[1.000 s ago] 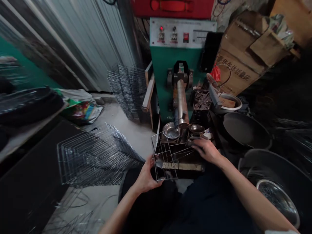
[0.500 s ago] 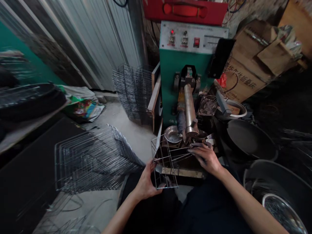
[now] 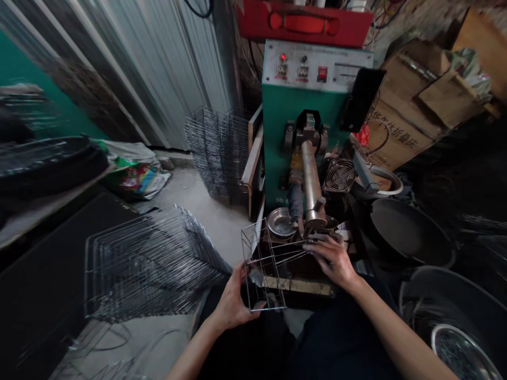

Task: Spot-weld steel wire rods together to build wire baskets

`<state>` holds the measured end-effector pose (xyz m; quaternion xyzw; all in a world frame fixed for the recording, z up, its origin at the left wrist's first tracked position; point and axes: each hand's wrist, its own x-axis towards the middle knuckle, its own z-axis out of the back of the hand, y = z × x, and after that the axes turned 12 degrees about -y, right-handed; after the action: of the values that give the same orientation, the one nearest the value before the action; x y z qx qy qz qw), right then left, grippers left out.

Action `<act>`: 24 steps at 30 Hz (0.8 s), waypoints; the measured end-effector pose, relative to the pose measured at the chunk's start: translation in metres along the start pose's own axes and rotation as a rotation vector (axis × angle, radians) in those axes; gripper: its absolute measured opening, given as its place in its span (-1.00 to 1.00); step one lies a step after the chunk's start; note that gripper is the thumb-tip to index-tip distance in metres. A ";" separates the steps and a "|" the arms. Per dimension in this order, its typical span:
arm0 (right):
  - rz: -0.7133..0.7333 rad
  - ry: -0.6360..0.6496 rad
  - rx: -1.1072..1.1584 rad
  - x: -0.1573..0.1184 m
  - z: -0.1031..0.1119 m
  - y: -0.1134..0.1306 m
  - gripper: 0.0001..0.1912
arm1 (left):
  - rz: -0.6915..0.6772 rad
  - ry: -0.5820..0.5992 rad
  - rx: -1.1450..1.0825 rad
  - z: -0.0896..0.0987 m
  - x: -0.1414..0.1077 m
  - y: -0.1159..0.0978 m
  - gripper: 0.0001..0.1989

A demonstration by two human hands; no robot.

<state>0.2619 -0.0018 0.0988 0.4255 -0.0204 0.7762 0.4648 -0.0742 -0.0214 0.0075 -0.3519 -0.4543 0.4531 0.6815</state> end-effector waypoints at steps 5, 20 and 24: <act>0.014 -0.020 -0.010 0.003 -0.002 -0.001 -0.72 | -0.002 0.002 -0.009 0.002 0.005 -0.005 0.02; -0.070 -0.108 0.043 0.013 0.000 -0.012 -0.88 | 0.012 0.075 0.087 0.021 0.032 -0.006 0.02; -0.055 -0.166 0.022 0.016 -0.004 -0.022 -0.85 | 0.027 0.088 0.081 0.023 0.044 0.005 0.09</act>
<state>0.2718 0.0237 0.0994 0.4940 -0.0389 0.7254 0.4779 -0.0898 0.0228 0.0246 -0.3499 -0.4001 0.4644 0.7084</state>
